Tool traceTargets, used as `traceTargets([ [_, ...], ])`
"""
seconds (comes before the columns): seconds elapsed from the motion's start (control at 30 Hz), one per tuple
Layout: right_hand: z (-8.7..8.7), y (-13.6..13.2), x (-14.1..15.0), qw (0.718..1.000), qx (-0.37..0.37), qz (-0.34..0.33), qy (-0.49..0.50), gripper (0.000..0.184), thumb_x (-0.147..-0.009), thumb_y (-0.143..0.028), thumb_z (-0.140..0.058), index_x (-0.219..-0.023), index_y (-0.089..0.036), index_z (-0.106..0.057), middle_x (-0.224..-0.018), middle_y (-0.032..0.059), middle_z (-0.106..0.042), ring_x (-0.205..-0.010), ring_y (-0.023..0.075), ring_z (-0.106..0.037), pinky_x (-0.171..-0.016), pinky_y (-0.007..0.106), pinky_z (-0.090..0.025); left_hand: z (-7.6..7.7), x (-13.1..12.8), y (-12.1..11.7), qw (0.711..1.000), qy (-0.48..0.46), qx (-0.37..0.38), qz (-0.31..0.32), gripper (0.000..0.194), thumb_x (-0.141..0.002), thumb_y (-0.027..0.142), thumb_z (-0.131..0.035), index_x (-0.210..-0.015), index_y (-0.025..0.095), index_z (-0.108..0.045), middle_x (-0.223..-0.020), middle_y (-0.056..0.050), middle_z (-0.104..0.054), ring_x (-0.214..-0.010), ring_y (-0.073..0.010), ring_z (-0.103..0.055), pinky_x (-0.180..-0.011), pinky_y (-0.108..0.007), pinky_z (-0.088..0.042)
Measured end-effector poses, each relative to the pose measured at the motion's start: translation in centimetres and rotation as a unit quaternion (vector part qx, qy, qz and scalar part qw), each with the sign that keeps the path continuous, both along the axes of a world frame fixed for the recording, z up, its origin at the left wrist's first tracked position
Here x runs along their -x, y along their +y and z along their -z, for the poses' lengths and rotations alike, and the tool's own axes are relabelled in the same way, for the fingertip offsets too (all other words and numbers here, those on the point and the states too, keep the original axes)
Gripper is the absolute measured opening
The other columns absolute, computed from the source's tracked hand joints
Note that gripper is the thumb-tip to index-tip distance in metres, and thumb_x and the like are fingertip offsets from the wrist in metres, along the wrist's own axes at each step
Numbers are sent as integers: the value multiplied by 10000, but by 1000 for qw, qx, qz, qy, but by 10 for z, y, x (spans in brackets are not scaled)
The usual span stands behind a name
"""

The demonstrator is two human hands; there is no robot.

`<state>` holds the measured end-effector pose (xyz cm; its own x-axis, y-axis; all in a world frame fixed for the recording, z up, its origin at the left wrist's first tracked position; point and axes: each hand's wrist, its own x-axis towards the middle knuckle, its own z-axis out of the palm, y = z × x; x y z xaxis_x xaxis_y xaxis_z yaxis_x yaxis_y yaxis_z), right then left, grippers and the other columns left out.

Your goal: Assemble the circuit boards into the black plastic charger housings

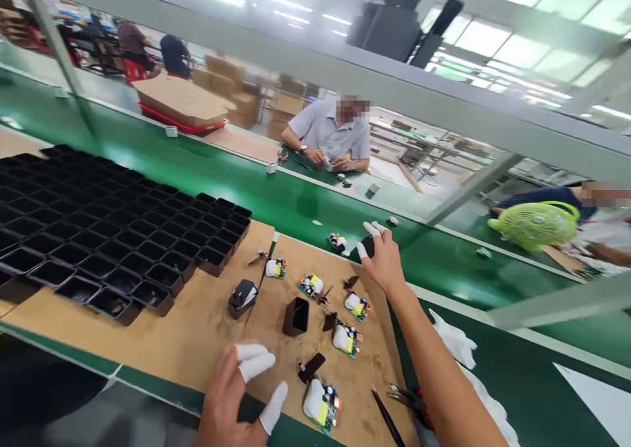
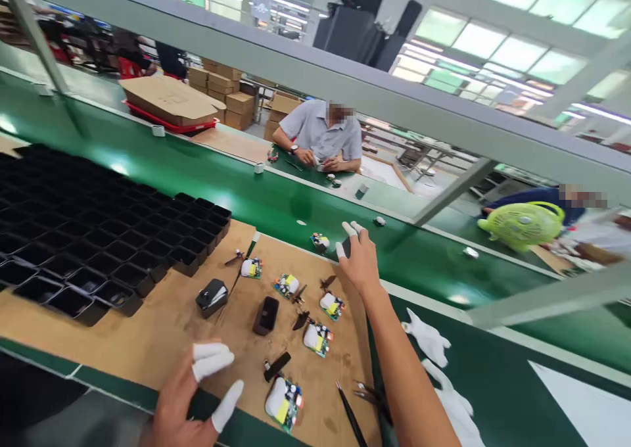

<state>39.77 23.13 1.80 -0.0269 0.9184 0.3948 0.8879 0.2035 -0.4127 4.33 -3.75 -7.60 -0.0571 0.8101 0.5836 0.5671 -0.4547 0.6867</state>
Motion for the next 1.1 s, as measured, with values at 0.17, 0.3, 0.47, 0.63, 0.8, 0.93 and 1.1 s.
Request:
traceTargets([
  [0.17, -8, -54, 56, 987, 53, -153, -2, 476, -1081, -408, -618, -1511, -228, -713, -1357, 170, -784, -1235, 377, -770, -1136, 602, -593, -28, 34, 38, 983, -67, 89, -145, 488, -1045, 408, -774, -1475, 246, -611, -1342, -134, -687, -1213, -329, -748, -1052, -536, -663],
  [0.3, -6, -118, 97, 966, 101, -239, -7, 503, -1078, -545, -716, -1534, -332, -720, -1433, 99, -816, -1253, 343, -796, -1085, 526, -646, -23, 49, 74, 988, -6, 145, -51, 408, -999, 374, -796, -1353, 225, -659, -1281, -102, -763, -1211, -326, -780, -1046, -520, -669],
  [0.47, 2, -152, 119, 964, 132, -231, 4, 655, -923, -507, -935, -1525, -330, -746, -1388, 130, -830, -1247, 411, -774, -1080, 606, -631, -16, 49, 77, 988, 16, 138, -67, 323, -1017, 329, -753, -1300, 196, -675, -1233, -117, -784, -1189, -347, -785, -1027, -550, -674],
  [0.63, -5, -164, 122, 946, 150, -235, 164, 607, -858, -409, -991, -1429, -337, -800, -1439, 80, -824, -1360, 379, -754, -1188, 574, -592, -44, 36, 46, 998, 33, -17, -42, 581, -986, 299, -829, -1520, 231, -610, -1394, -164, -738, -1337, -350, -745, -1153, -535, -643],
  [0.8, -20, -178, 122, 904, 143, -316, 251, 625, -737, -430, -1076, -1314, -328, -856, -1325, 66, -843, -1318, 366, -756, -1166, 500, -624, -77, 13, 41, 956, -53, 200, 207, 645, -894, 391, -931, -1470, 273, -666, -1411, -129, -788, -1301, -355, -775, -1144, -528, -664],
  [0.93, -20, -142, 124, 935, 116, -302, 144, 352, -1051, -466, -783, -1358, -292, -780, -1314, 93, -789, -1250, 315, -744, -1137, 487, -595, -65, 2, 40, 922, -196, 268, 200, 516, -866, 354, -949, -1313, 257, -711, -1298, -86, -829, -1175, -304, -804, -1080, -467, -671],
  [1.1, -3, -59, 160, 938, 158, -306, 32, 365, -878, -280, -929, -1203, -217, -777, -1230, 113, -770, -1164, 315, -717, -1119, 494, -565, -34, -5, 22, 919, -212, 299, 143, 578, -826, 331, -950, -1332, 251, -681, -1315, -115, -807, -1215, -328, -793, -1106, -515, -658],
])
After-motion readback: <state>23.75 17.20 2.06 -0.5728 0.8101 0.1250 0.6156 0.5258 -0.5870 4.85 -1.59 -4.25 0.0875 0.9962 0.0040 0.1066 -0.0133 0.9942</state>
